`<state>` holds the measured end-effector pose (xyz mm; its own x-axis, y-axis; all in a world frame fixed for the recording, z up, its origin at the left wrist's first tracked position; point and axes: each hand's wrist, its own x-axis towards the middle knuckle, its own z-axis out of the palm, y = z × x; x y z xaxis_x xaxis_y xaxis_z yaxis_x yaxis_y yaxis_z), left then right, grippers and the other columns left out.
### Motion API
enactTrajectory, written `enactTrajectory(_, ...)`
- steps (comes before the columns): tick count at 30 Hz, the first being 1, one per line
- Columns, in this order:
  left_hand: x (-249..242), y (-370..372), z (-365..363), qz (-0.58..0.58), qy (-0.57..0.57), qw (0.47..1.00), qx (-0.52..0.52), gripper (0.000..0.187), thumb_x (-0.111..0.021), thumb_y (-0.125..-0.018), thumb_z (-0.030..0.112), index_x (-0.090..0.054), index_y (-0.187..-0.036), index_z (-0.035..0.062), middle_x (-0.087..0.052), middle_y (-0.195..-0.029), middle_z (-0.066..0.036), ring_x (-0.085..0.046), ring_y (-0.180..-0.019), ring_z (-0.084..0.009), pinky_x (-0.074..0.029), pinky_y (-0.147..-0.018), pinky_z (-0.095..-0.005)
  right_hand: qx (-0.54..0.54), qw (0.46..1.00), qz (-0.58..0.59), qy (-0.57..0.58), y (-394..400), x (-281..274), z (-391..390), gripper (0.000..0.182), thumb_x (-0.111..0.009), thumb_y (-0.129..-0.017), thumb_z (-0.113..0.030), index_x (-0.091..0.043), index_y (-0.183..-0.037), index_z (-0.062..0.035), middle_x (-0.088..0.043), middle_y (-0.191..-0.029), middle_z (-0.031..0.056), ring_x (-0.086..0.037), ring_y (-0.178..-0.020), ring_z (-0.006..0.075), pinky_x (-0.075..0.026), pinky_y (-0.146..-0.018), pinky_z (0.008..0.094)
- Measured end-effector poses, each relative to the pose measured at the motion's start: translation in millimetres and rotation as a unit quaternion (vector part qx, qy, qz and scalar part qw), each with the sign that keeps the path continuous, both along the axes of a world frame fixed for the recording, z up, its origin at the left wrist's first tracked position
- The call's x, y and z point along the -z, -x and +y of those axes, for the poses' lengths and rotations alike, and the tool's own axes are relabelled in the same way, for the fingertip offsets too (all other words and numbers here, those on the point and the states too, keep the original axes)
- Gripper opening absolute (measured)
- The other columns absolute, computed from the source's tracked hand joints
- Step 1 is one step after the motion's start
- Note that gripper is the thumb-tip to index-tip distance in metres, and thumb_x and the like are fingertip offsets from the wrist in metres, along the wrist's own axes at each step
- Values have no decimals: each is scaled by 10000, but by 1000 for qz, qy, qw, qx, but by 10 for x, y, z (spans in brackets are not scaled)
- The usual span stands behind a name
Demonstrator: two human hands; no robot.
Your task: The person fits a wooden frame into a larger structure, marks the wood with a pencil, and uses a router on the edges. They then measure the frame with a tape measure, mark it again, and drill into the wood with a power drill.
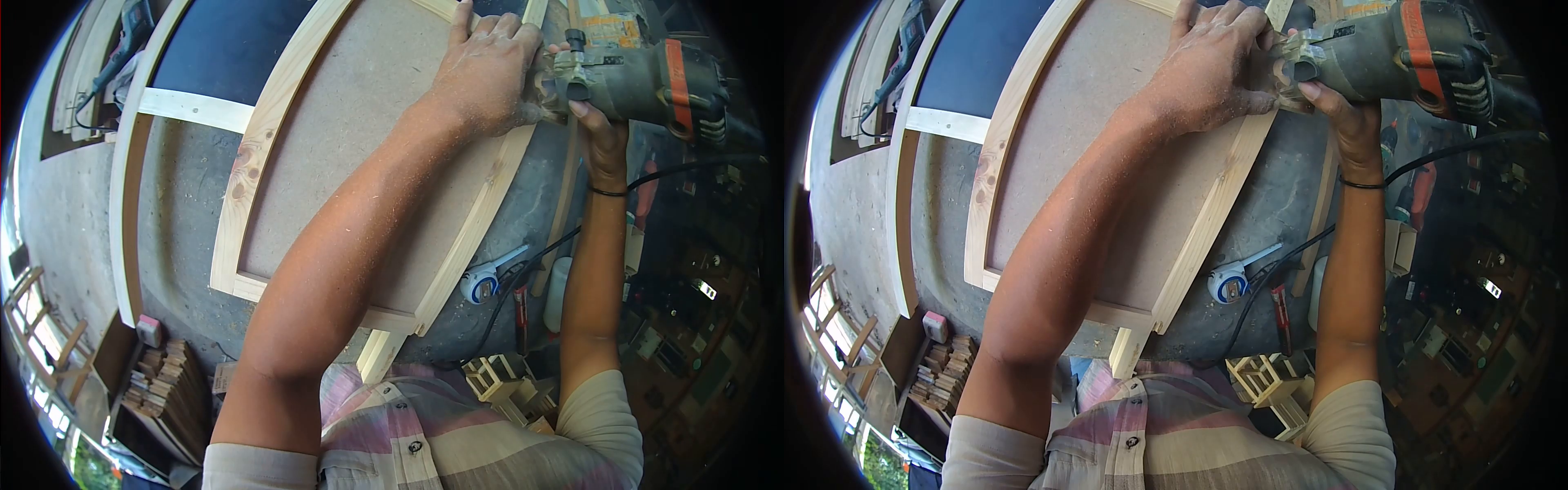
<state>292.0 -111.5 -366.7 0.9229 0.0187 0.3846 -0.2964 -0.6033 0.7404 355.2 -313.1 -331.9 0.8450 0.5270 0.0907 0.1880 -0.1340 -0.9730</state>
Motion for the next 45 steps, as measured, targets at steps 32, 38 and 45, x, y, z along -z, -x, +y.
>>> enactTrajectory(32,-31,81,37,22,-2,1000,5,591,-836,-671,244,-539,-1164,109,-585,-1165,-112,-463,-1306,-333,-59,-1221,-571,-9,1000,-11,5,103,-88,86,500,-704,-756,-60,-583,-1234,19,-657,-1189,114,-625,-1123,216,-459,-1014,338)
enactTrajectory(38,-113,90,60,23,39,999,10,536,-822,-620,182,-497,-1039,103,-530,-1044,-103,-491,-1213,-341,-85,-1213,-594,-14,999,-31,-11,92,-60,116,691,-713,-724,-75,-437,-1351,14,-601,-1284,148,-584,-1210,257,-407,-1089,372)
enactTrajectory(45,-121,85,63,22,51,998,11,528,-812,-635,170,-501,-1056,100,-514,-1048,-97,-491,-1198,-326,-45,-1224,-591,-2,1000,-12,21,50,-57,98,874,-806,-678,-223,-352,-1404,-47,-566,-1333,178,-550,-1251,267,-418,-1091,394)
